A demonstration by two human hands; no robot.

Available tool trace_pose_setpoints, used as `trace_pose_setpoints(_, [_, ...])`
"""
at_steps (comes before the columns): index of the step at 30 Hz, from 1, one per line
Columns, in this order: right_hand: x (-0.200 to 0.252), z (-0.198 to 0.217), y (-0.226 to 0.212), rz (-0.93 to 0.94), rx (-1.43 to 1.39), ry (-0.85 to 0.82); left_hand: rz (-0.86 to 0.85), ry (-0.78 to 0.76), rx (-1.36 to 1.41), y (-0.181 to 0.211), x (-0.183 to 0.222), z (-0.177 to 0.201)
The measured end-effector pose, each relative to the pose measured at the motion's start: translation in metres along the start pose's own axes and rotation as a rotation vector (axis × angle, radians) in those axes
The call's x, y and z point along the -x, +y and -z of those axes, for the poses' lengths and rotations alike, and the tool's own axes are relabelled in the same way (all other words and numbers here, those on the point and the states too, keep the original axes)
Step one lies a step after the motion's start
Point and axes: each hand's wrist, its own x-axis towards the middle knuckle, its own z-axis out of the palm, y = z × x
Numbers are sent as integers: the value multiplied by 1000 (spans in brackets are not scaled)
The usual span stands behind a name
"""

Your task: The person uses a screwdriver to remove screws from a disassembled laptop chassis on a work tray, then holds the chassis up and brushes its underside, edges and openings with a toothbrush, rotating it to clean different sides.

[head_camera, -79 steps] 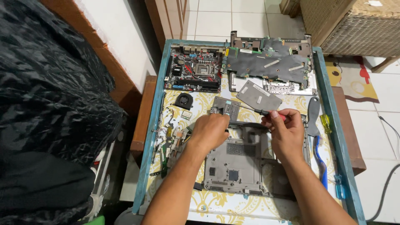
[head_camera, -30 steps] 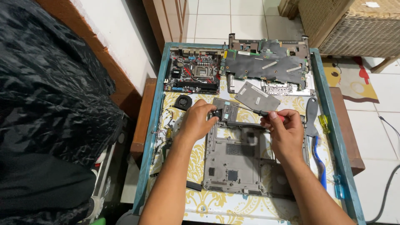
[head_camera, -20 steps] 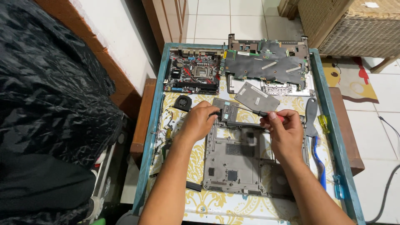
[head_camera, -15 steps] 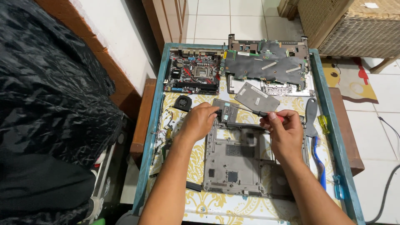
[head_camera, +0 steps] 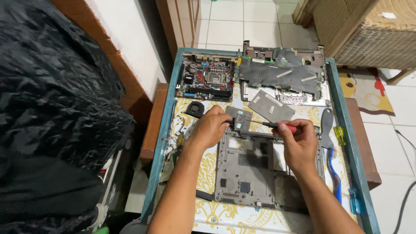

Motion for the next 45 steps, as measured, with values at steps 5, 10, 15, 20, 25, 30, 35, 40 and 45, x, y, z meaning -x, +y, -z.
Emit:
trace_pose_setpoints(5, [-3,-18,-25,71,184,-71,13,-11,30,2,0,2])
trace_pose_setpoints(10, [-17,-30,-40,121,659,-138,38,-24,53,9,0,7])
trace_pose_setpoints(15, [-30,-47,-52,88,775,-214,35,-28,62,7,-1,6])
trace_pose_setpoints(20, [-33,-59,-56,43,833,-250,15,-15,52,7,-1,5])
trace_pose_setpoints(25, [-33,-67,-55,160,852,-290,17,-12,55,7,-1,3])
trace_pose_setpoints(30, [-35,-69,-49,243,860,-350,22,-3,53,6,0,1])
trace_pose_setpoints(35, [-38,-75,-56,281,877,-381,18,13,60,5,-1,-1])
trace_pose_setpoints(40, [-45,-85,-62,337,891,-454,7,1,55,2,-2,-3])
trace_pose_setpoints(45, [-44,-97,-52,414,675,-462,27,-5,29,11,-1,5])
